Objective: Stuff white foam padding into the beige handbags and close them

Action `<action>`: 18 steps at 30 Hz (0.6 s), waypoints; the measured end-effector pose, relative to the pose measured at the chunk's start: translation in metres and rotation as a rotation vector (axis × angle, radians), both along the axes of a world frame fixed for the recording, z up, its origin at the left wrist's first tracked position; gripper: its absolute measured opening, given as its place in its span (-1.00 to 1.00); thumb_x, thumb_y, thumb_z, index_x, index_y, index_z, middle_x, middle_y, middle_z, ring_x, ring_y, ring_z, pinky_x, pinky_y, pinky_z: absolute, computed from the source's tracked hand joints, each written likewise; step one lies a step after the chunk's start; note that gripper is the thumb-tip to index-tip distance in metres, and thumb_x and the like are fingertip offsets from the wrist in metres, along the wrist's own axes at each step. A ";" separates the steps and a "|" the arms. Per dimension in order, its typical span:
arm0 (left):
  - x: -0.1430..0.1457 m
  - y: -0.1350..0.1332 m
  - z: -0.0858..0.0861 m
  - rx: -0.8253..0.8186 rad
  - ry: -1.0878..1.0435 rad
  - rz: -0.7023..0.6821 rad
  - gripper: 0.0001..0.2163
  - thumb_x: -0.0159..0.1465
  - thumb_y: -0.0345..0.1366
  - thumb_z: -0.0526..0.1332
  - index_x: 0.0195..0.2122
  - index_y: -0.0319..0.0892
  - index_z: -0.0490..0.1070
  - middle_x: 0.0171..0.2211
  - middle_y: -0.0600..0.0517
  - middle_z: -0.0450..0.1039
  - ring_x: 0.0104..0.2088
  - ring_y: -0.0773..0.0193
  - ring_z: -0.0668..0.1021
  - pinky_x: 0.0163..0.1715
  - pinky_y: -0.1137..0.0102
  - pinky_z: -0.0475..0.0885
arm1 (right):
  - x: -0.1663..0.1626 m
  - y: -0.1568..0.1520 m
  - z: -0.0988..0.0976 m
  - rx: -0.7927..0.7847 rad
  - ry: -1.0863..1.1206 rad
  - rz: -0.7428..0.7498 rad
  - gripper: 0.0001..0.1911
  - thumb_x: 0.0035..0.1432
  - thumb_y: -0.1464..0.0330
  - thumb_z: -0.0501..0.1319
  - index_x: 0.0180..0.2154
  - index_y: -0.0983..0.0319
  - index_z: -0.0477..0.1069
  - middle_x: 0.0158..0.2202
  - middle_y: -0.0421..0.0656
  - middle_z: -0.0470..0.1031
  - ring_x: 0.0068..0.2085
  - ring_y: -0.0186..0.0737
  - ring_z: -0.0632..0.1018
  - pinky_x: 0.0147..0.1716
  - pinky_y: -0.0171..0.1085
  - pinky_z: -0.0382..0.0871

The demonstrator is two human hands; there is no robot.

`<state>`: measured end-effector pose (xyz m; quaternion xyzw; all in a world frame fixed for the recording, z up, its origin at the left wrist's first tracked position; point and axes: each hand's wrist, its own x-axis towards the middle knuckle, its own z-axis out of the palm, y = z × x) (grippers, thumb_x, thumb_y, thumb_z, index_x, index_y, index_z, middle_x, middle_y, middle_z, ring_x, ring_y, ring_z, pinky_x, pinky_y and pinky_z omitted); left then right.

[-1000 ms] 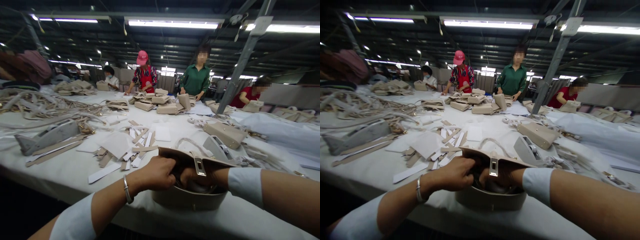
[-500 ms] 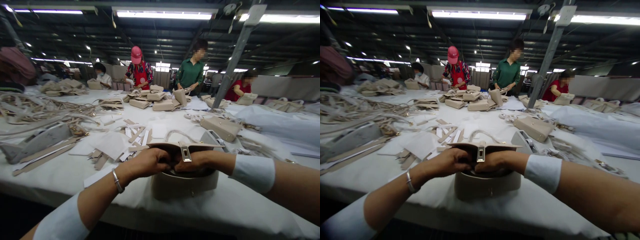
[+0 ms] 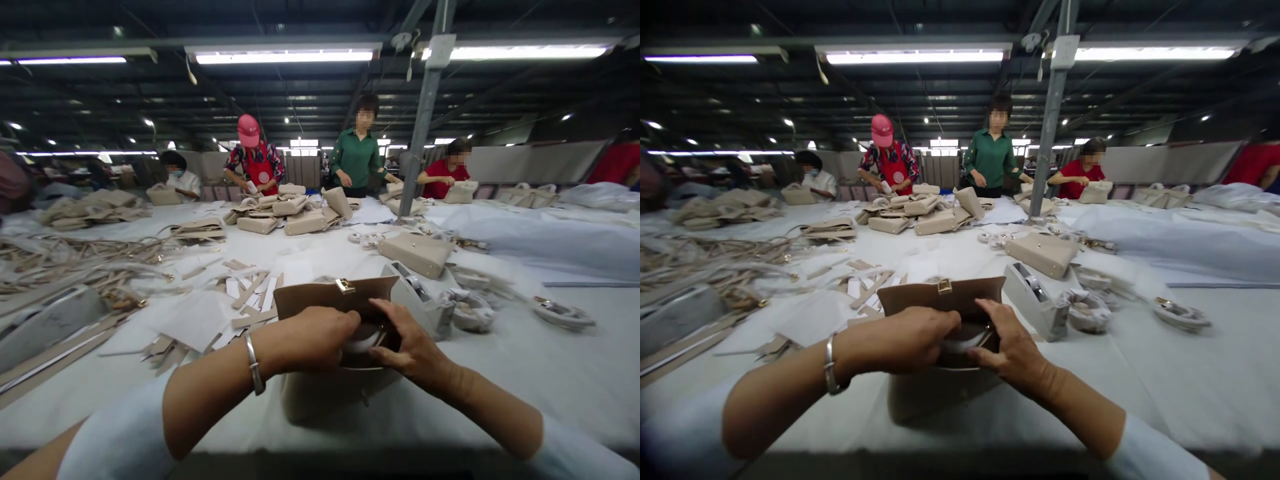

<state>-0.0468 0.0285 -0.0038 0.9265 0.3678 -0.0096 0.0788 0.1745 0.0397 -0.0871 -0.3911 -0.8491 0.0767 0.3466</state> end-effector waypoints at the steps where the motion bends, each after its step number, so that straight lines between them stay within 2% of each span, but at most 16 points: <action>1: 0.007 0.001 0.003 -0.061 -0.006 0.009 -0.78 0.18 -0.33 0.09 -0.16 -0.21 0.37 -0.28 -0.11 0.50 -0.34 0.13 0.52 -0.39 0.35 0.37 | 0.001 -0.004 -0.006 0.009 0.065 0.003 -0.26 0.08 0.13 0.26 0.21 0.23 0.08 0.16 0.06 0.23 0.19 0.10 0.25 0.16 0.06 0.17; 4: 0.025 0.009 0.005 -0.203 0.023 0.024 -0.75 0.27 -0.22 0.02 -0.23 -0.22 0.42 -0.32 -0.11 0.50 -0.38 0.17 0.51 -0.39 0.36 0.36 | 0.002 -0.014 -0.025 0.037 0.304 -0.028 -0.30 0.15 0.18 0.20 0.25 0.20 0.01 0.24 0.02 0.11 0.26 0.06 0.14 0.22 0.05 0.06; 6: 0.032 0.019 0.001 -0.336 0.051 0.055 -0.70 0.29 -0.13 0.02 -0.30 -0.21 0.44 -0.37 -0.07 0.49 -0.41 0.20 0.50 -0.41 0.37 0.35 | 0.002 -0.016 -0.040 -0.058 0.505 -0.081 -0.30 0.16 0.18 0.18 0.25 0.20 -0.01 0.26 0.02 0.08 0.26 0.03 0.15 0.22 0.03 0.08; 9: 0.040 0.033 -0.010 -0.713 0.021 0.163 -0.71 0.26 -0.08 0.08 -0.28 -0.18 0.46 -0.37 0.00 0.48 -0.42 0.25 0.49 -0.41 0.39 0.37 | 0.003 -0.012 -0.064 -0.297 0.741 -0.135 -0.21 0.08 0.10 0.24 0.23 0.25 0.01 0.25 0.06 0.09 0.24 0.04 0.18 0.22 0.02 0.09; 12: 0.050 0.044 -0.025 -1.093 -0.078 0.370 -0.75 0.19 -0.14 0.18 -0.20 -0.14 0.48 -0.38 0.05 0.50 -0.44 0.27 0.50 -0.36 0.37 0.42 | 0.005 -0.005 -0.081 -0.425 0.849 -0.079 -0.13 -0.03 0.06 0.30 0.21 0.26 0.04 0.23 0.08 0.12 0.23 0.05 0.19 0.21 -0.01 0.10; 15: 0.063 0.051 -0.039 -1.217 -0.118 0.504 -0.70 0.03 -0.25 0.31 -0.17 -0.12 0.51 -0.43 0.07 0.52 -0.49 0.22 0.52 -0.38 0.32 0.44 | 0.010 -0.001 -0.090 -0.469 0.888 0.010 -0.08 -0.10 0.08 0.31 0.23 0.24 0.02 0.20 0.07 0.19 0.19 0.07 0.26 0.17 -0.02 0.16; 18: 0.071 0.055 -0.048 -1.249 -0.158 0.483 -0.63 -0.05 -0.29 0.34 -0.15 -0.07 0.52 -0.43 0.09 0.53 -0.50 0.20 0.53 -0.41 0.32 0.44 | 0.012 -0.001 -0.097 -0.456 0.841 -0.036 -0.03 -0.16 0.10 0.35 0.23 0.21 0.01 0.18 0.04 0.21 0.18 0.10 0.27 0.17 0.00 0.16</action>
